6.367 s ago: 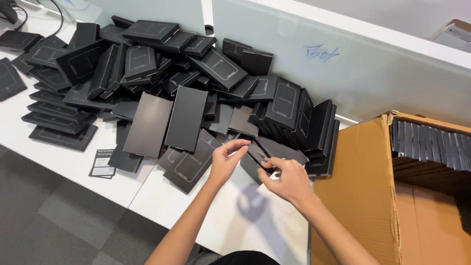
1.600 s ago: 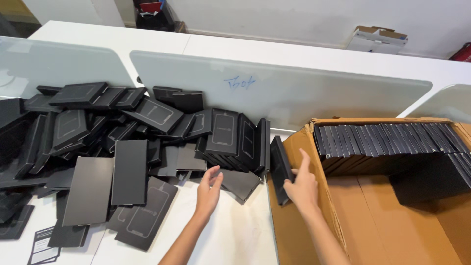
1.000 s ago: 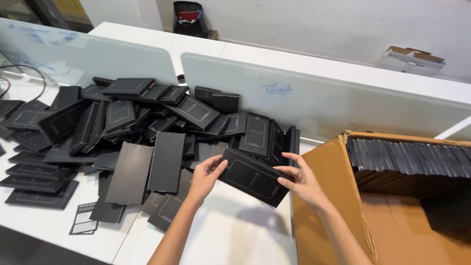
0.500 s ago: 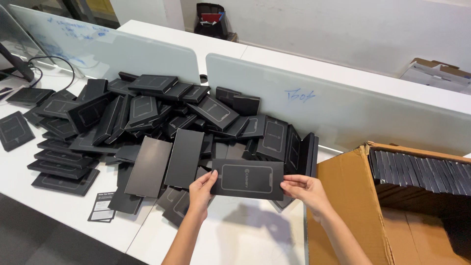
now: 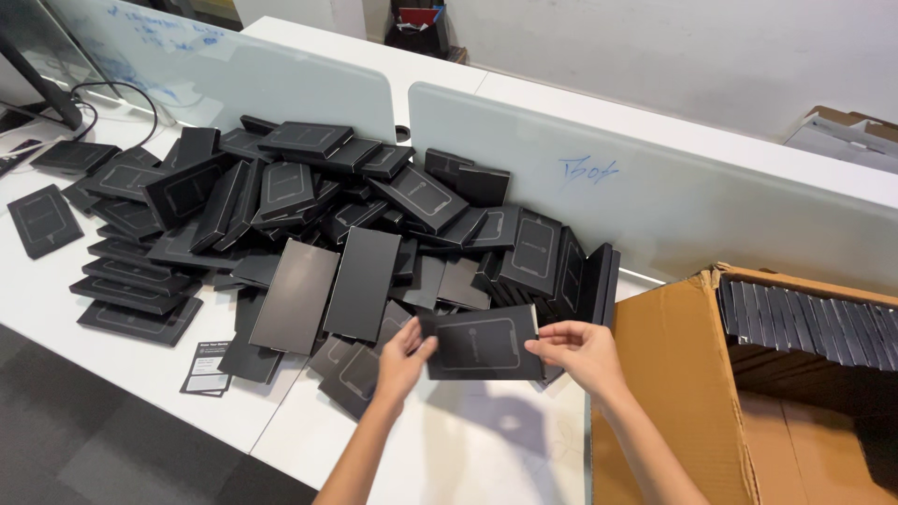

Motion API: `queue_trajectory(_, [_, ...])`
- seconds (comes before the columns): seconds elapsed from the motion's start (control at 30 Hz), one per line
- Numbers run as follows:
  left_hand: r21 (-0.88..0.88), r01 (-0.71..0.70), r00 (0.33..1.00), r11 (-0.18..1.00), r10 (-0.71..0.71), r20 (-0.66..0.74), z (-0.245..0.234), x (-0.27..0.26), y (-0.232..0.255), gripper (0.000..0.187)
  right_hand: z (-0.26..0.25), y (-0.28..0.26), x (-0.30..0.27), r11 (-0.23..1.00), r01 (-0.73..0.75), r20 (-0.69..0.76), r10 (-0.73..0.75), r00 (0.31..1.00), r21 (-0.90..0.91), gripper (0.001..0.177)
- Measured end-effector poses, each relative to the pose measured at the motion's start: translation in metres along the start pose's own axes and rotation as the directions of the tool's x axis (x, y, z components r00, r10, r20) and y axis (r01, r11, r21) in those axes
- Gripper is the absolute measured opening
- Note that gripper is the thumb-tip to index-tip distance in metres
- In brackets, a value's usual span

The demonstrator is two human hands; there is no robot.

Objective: The person removes black boxes from a cardboard box, opens them to place an item inside, and then neatly stacks the boxes back into the large cardboard container.

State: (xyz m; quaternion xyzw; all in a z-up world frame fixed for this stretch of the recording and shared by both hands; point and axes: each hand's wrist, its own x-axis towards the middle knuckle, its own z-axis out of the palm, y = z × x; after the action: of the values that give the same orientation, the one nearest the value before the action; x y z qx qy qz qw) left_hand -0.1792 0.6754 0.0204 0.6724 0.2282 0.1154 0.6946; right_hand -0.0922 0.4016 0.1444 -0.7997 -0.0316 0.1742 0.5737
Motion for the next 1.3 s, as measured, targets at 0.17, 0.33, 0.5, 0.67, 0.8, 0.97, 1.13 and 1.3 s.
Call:
queue_trajectory(0.17, [0.203,-0.269,0.933,0.942,0.202,0.298,0.041,-0.031,0.029,0.139,0.023,-0.017,-0.008,0.962,0.11,-0.037,-0.123,0.992,-0.248,0.041])
queue_trajectory(0.33, [0.285,-0.433,0.851,0.855,0.284,0.442,0.074,-0.056,0.067,0.141,0.043,-0.022,-0.013,0.944,0.181,-0.025,-0.195,0.981,-0.276,0.051])
queue_trajectory(0.5, [0.207,-0.381,0.873,0.901,0.276,0.403,0.081,-0.051,0.078,0.129,0.049,-0.009,-0.011,0.948,0.222,0.06,-0.214,0.975,-0.227,0.05])
queue_trajectory(0.67, [0.254,-0.323,0.895,0.912,0.207,0.394,0.078,-0.044,0.081,0.097,0.046,-0.002,-0.003,0.935,0.251,0.089,-0.236,0.968,-0.25,0.037])
queue_trajectory(0.8, [0.263,-0.325,0.881,0.908,0.19,0.434,0.069,-0.037,0.084,0.049,0.031,-0.013,-0.001,0.816,0.349,0.087,-0.35,0.933,-0.461,0.033])
queue_trajectory(0.97, [0.29,-0.409,0.844,0.865,0.238,0.48,0.064,-0.023,0.085,0.035,0.011,-0.036,0.001,0.521,0.718,0.317,-0.66,0.682,-0.461,0.03])
queue_trajectory(1.13, [0.266,-0.368,0.794,0.891,0.153,0.588,0.061,-0.005,0.089,0.035,0.011,-0.058,0.011,0.586,0.586,0.486,-0.34,0.805,-0.56,0.026])
queue_trajectory(1.3, [0.171,-0.291,0.814,0.941,0.15,0.561,0.06,-0.006,0.096,0.04,0.02,-0.074,0.021,0.518,0.606,0.516,-0.325,0.793,-0.604,0.028])
